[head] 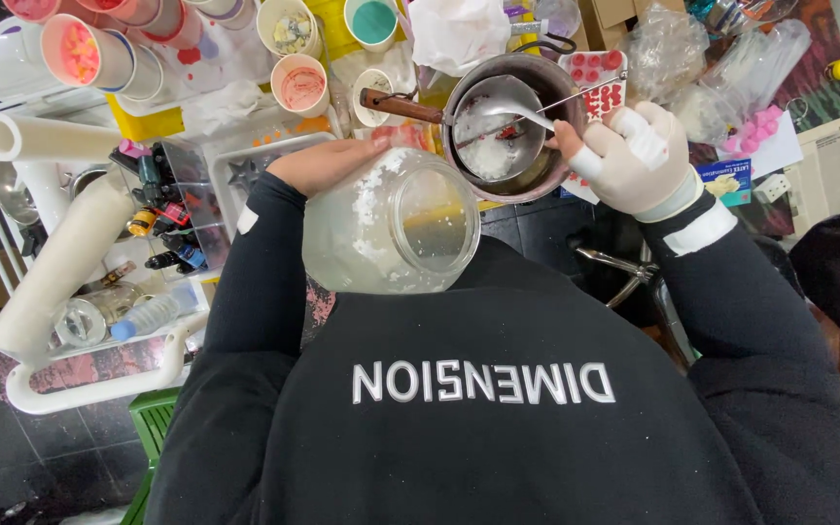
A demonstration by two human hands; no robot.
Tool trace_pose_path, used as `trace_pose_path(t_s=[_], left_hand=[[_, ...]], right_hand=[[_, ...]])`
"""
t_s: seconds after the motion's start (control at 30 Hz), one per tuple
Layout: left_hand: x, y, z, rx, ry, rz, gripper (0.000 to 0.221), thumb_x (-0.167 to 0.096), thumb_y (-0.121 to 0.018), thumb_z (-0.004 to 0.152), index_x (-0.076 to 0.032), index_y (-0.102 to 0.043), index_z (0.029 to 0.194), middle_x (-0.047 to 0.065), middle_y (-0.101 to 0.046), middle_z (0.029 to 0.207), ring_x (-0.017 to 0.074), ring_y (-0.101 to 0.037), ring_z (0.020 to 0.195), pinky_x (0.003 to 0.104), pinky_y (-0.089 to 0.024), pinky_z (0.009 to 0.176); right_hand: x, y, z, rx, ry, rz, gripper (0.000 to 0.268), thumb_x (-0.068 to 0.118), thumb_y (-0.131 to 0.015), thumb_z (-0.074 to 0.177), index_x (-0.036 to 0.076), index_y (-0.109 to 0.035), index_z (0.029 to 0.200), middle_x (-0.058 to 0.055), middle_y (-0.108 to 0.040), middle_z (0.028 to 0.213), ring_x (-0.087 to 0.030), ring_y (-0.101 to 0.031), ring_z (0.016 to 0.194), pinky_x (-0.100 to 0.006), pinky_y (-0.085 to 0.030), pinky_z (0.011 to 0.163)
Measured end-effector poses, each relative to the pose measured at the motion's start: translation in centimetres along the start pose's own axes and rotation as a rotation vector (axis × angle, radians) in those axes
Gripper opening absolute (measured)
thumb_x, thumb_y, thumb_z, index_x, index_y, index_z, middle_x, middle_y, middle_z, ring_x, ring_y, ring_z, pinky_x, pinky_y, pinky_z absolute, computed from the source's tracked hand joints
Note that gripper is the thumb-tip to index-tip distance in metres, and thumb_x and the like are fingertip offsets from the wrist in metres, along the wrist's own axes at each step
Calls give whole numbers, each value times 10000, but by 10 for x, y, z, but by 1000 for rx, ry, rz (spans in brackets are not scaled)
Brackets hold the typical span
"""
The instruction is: Adding white powder and mixing materials in a melting pot at a production station.
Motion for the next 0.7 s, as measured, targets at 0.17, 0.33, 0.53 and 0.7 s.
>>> trace_pose_path(t_s=[0.17,0.33,0.53,0.7], left_hand=[[5,0,4,-2,-23,68,854,-741,-363,935,-78,-577,1429,156,-614,1427,228,-566,1308,311,-377,1110],[0,4,-8,-29,36,107,858,-746,-371,940,-69,-596,1417,204,-616,1398,264,-578,1292,324,-396,1093],[-4,3,-14,-32,-11,63,796,-694,-405,953,-47,-648,1348,178,-680,1328,262,-641,1221,328,-446,1048],[-16,3,-31,-66,-66,24,741,-638,-427,973,-44,-644,1358,157,-683,1336,244,-639,1219,326,-443,1057]], right_hand=[[-5,5,4,-63,-99,51,265,181,-841,982,78,-739,1203,7,-502,722,-207,-530,679,-367,-414,621],[-27,-2,-9,-78,-391,200,158,159,-865,1033,78,-743,1094,-40,-608,772,-223,-603,714,-364,-479,683],[-53,-3,-39,-49,-942,731,79,97,-781,1089,33,-748,1058,-95,-684,769,-176,-627,648,-290,-460,601],[-28,25,-6,121,-967,914,99,164,-776,1014,71,-747,996,-74,-700,770,-173,-629,593,-292,-483,566]])
Point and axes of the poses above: each hand's wrist, its own z-axis towards the middle knuckle, its own y-axis out of the back of the hand, x = y × z, the point moved 10 cm from there along z, towards the middle knuckle
